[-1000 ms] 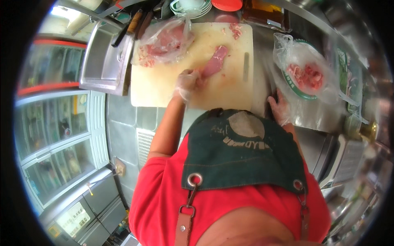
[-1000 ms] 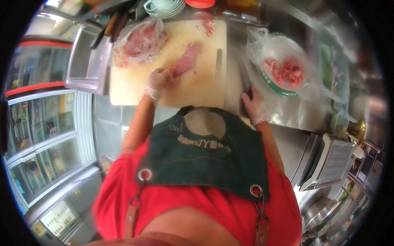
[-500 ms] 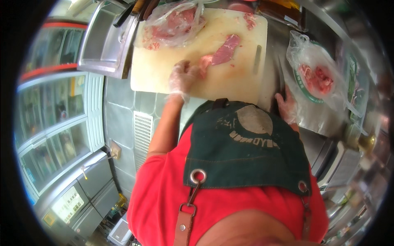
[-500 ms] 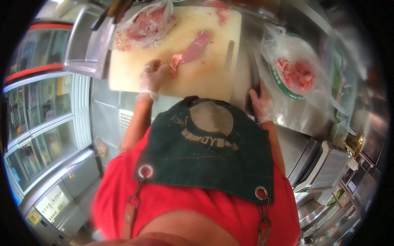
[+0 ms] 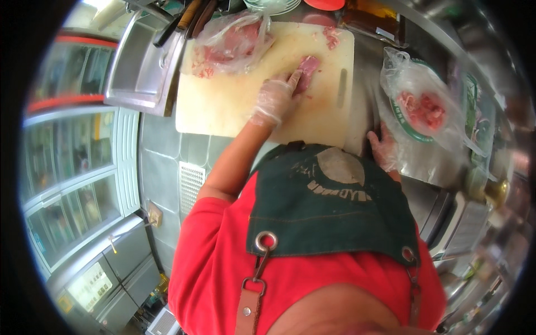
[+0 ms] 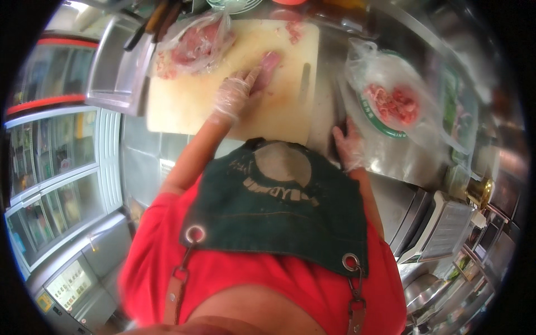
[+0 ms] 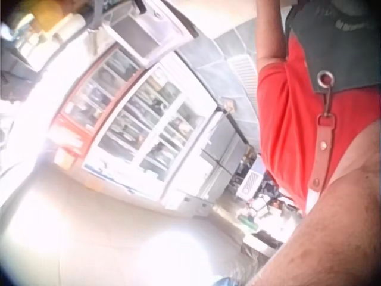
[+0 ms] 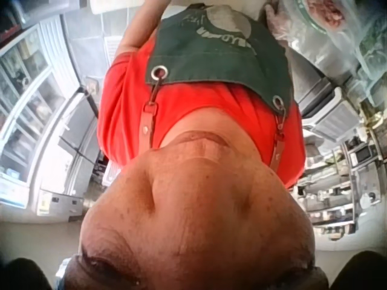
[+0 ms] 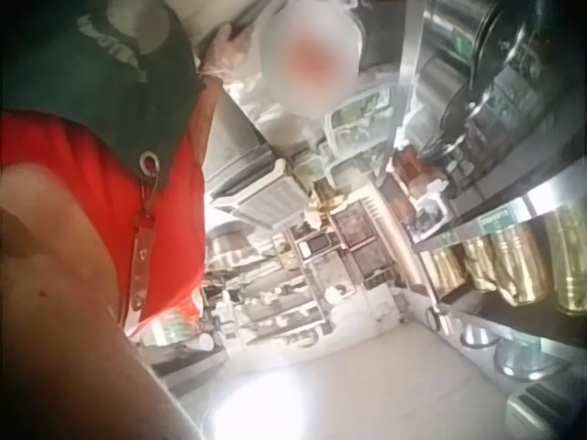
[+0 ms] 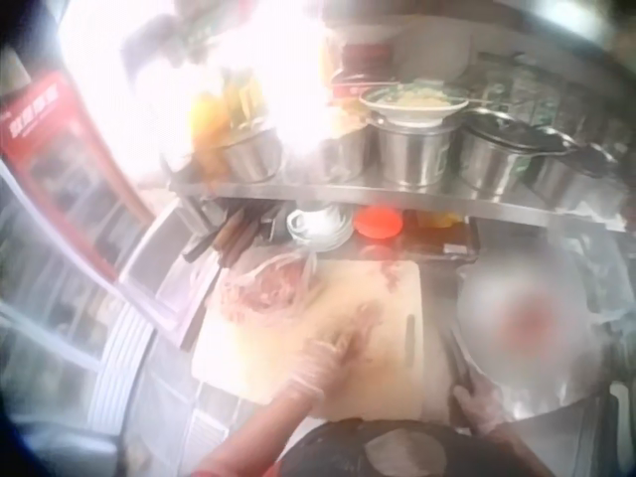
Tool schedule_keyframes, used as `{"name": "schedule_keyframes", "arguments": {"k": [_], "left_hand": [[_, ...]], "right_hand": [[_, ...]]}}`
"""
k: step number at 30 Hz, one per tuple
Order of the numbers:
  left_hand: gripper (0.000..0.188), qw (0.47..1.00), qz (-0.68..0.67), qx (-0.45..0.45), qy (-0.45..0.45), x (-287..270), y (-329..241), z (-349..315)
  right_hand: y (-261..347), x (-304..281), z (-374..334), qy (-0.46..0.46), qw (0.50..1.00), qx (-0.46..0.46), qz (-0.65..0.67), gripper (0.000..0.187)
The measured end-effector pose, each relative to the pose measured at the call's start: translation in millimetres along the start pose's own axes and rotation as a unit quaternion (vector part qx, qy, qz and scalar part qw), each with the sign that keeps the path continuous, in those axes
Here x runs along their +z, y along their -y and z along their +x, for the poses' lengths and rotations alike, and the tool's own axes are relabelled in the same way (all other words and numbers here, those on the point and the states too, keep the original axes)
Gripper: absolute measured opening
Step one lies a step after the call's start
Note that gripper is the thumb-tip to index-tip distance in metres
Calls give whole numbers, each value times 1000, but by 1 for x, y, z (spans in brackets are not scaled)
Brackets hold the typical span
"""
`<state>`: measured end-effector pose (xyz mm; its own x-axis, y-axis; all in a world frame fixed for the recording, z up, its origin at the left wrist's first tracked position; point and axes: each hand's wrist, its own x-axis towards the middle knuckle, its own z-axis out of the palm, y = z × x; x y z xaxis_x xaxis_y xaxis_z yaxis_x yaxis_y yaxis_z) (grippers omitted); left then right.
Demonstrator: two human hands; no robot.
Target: The person cuts raw meat into smaller pieces on a cutting board using a knife. They then place the cut meat into a plastic bag and store it in a refrigerator.
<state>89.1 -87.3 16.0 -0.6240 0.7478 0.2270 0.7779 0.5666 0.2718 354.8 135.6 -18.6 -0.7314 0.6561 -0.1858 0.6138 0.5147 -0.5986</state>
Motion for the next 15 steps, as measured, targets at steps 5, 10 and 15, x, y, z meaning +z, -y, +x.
{"name": "schedule_keyframes", "arguments": {"k": [5, 10, 15], "left_hand": [[34, 955, -171, -217, 106, 4, 1, 22], [33, 556, -751, -325, 144, -44, 3, 26], [59, 445, -851, -208, 187, -65, -5, 17]], "right_hand": [[0, -3, 0, 19, 1000, 12, 5, 65], [3, -3, -1, 14, 1000, 18, 11, 66], [-1, -1, 0, 14, 999, 20, 27, 67]]}}
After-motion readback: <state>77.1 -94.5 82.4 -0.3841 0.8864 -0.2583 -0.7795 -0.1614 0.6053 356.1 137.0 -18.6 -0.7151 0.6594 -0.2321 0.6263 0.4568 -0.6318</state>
